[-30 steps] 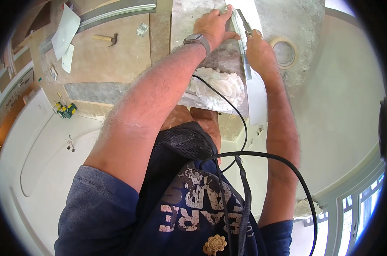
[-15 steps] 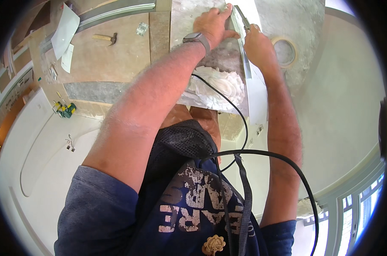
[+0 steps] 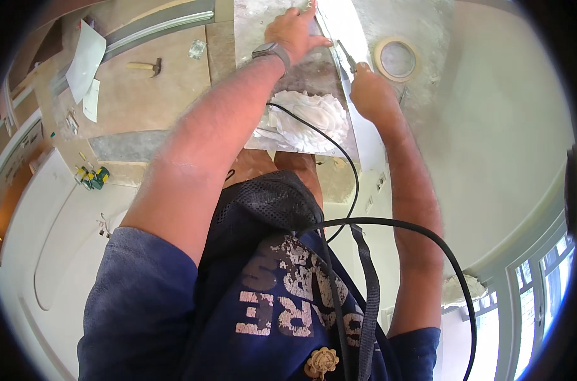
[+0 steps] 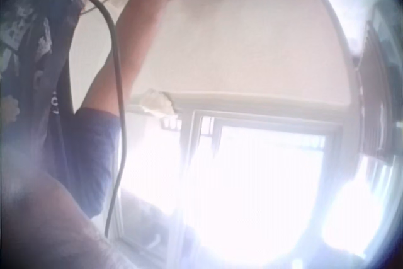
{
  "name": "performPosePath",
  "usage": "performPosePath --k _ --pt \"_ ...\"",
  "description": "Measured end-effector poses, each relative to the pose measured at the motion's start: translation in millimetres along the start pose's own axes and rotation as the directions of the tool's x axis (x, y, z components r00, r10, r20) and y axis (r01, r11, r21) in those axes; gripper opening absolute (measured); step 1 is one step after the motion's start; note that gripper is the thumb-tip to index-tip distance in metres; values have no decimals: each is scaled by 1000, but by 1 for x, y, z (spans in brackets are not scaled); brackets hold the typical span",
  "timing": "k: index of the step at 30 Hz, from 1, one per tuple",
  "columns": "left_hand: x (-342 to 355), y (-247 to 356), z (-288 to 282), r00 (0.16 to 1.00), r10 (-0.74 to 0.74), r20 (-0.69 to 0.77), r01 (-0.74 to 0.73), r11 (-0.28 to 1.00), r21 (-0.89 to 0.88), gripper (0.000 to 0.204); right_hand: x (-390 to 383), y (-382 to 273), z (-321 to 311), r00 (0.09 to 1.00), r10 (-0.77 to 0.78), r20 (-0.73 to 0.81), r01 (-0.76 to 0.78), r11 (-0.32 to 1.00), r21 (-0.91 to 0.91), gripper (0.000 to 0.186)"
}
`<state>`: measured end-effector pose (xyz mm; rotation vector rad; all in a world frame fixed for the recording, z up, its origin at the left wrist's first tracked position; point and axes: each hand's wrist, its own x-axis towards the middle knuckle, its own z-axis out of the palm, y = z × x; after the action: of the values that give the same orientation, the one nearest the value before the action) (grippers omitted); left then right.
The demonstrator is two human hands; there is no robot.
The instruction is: The person uses a metal straightedge and a utility knife to score and cut a long strip of white material on a workbench. After cutting, the person picks up a pair of scissors and trims the edge of the cut strip.
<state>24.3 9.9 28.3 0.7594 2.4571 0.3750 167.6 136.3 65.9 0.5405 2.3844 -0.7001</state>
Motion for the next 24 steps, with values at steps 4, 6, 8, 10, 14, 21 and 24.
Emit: performPosePath --k 4,6,8,10,14,21,24 --pt "0 4 -8 996 74 -55 -80 990 -117 78 -25 6 6 996 66 65 -67 998 6 18" --pt "3 -1 -1 990 110 -89 -121 985 -125 80 -33 13 14 995 53 79 -54 998 14 18" --pt "5 0 -3 991 109 -82 -118 986 -118 81 -42 15 16 990 106 89 -109 994 28 20" --pt "4 5 -7 998 64 -20 -66 989 -133 83 -52 19 17 989 123 87 -128 990 59 21" --pt "5 -5 7 999 16 -36 -14 998 67 87 -73 33 17 994 41 103 -49 996 79 18" --pt "2 -1 3 1000 -12 20 12 1000 -10 93 -5 2 -2 969 -70 -235 104 985 138 16" --pt "4 -2 5 999 -30 31 28 998 50 92 35 -7 2 960 -80 -267 120 983 136 16"
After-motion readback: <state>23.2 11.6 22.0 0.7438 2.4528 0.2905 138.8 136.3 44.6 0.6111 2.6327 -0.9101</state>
